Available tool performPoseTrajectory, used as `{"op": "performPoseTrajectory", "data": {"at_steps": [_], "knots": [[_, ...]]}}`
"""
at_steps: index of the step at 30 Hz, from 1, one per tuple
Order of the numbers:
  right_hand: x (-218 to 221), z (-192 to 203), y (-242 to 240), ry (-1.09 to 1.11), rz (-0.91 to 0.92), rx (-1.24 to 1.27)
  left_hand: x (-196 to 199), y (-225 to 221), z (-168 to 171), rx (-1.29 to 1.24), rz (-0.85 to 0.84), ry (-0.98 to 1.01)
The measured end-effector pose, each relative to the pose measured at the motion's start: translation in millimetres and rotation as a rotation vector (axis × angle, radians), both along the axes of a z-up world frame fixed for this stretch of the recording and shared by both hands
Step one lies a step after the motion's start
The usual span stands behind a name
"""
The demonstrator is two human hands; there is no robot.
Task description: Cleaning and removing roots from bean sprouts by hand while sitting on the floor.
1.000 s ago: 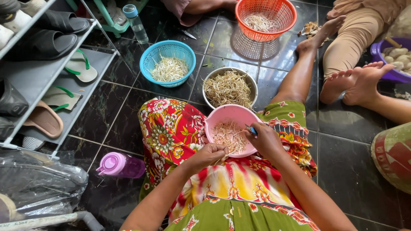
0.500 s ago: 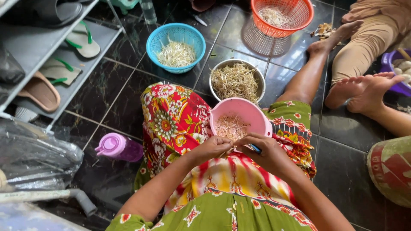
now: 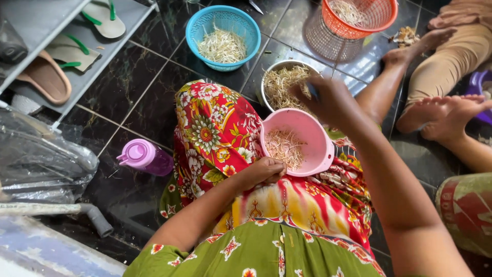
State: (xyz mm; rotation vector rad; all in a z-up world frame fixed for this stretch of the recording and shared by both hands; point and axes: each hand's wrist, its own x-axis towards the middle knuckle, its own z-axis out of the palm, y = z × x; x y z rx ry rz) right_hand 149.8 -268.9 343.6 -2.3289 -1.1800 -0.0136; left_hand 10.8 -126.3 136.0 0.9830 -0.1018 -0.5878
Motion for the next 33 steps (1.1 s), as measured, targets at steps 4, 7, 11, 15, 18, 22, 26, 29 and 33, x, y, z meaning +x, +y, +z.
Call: {"op": "performPoseTrajectory", "data": {"at_steps": [4, 7, 11, 15, 18, 22, 26, 29, 33], "knots": [[58.2, 5.8, 63.6, -0.28, -0.117, 0.201, 7.9, 8.1, -33.1, 0.098, -0.059, -0.077], [82.1, -22.5, 56.0, -0.072, -0.135, 0.108, 3.4, 19.1, -31.3, -0.107, -0.018, 0.041], [115.4, -126.4, -1.4, 0.088, -0.283, -0.161, 1.1, 8.4, -37.4, -0.116, 0.122, 0.128], [158.3, -210.0, -73.1, 0.154, -0.465, -0.44, 1.9, 6.1, -56.4, -0.13, 0.113, 0.078], [184.8, -259.8, -109.5, 0.193, -0.561, -0.477, -1.1, 7.8, -45.7, -0.11, 0.132, 0.083], [202.9, -302.3, -114.9, 0.262, -0.601, -0.374, 1.6, 11.4, -53.3, -0.122, 0.112, 0.134], [200.4, -326.9, -98.0, 0.311, -0.682, -0.309, -0.6, 11.4, -39.4, -0.056, 0.075, 0.135], [208.2, -340.7, -89.1, 0.356, -0.693, -0.308, -2.2, 11.1, -26.8, -0.047, 0.086, 0.123], [206.2, -337.2, -74.7, 0.369, -0.668, -0.367, 0.3, 11.8, -21.4, -0.034, 0.094, 0.119]]}}
